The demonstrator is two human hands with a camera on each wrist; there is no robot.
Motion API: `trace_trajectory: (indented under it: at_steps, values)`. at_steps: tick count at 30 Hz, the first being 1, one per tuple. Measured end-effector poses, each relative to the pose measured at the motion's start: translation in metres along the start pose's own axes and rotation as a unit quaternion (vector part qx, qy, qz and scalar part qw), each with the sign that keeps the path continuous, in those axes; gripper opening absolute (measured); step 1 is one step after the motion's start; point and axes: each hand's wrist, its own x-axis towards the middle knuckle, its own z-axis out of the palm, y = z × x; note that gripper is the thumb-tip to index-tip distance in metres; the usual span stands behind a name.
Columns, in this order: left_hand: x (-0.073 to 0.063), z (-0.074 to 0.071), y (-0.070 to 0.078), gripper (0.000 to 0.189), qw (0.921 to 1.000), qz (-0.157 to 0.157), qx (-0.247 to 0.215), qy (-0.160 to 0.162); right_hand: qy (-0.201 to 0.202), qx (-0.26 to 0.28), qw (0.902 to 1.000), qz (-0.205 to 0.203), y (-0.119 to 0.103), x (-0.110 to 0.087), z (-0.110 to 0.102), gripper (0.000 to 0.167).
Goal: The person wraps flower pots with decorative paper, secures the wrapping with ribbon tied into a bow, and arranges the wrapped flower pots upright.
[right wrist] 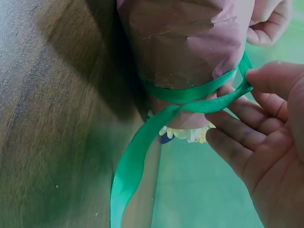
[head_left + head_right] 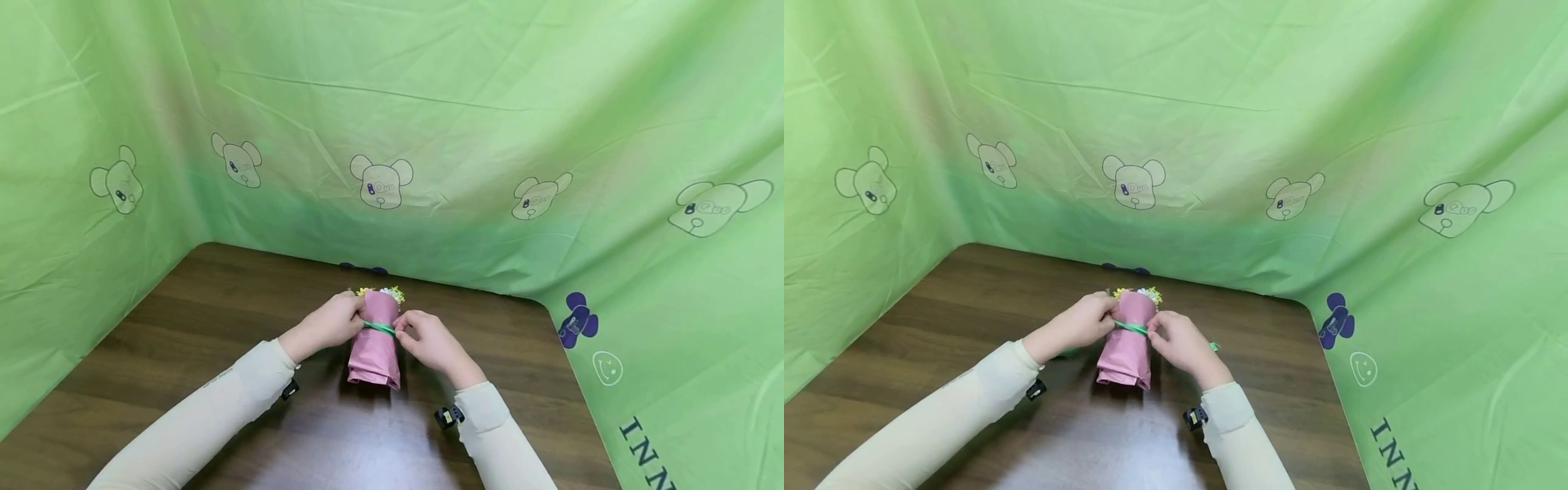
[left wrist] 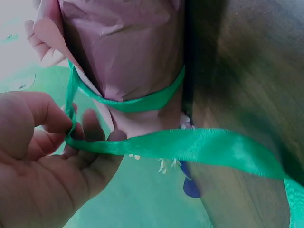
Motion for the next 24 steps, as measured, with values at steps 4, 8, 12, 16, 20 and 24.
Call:
trace_trajectory:
  at_steps: [4,8,12,16,20,24]
  values:
    - [0.003,0.005,0.0,0.012,0.9995,-0.022,-0.009,-0.022,-0.009,0.032,0.9994,0.004,0.001,-0.001,0.0,0.013]
    - [0.003,0.006,0.003,0.012,0.9988,-0.033,-0.006,-0.036,-0.012,0.053,0.9985,0.006,0.003,-0.001,-0.001,0.013]
    - [0.002,0.005,0.006,0.012,0.999,-0.019,-0.023,-0.033,-0.016,0.069,0.9974,0.015,0.006,-0.002,-0.001,0.012]
    - [0.004,0.005,0.007,0.009,0.9988,0.006,-0.033,-0.035,-0.032,0.096,0.9945,0.025,0.009,-0.003,-0.003,0.012]
    - [0.007,0.008,0.007,0.007,0.9985,0.004,-0.038,-0.039,-0.052,0.115,0.9915,0.029,0.01,-0.005,-0.005,0.012]
    - [0.009,0.01,0.008,0.003,0.9985,-0.006,-0.04,-0.038,-0.058,0.105,0.9925,0.02,0.009,-0.005,-0.006,0.012]
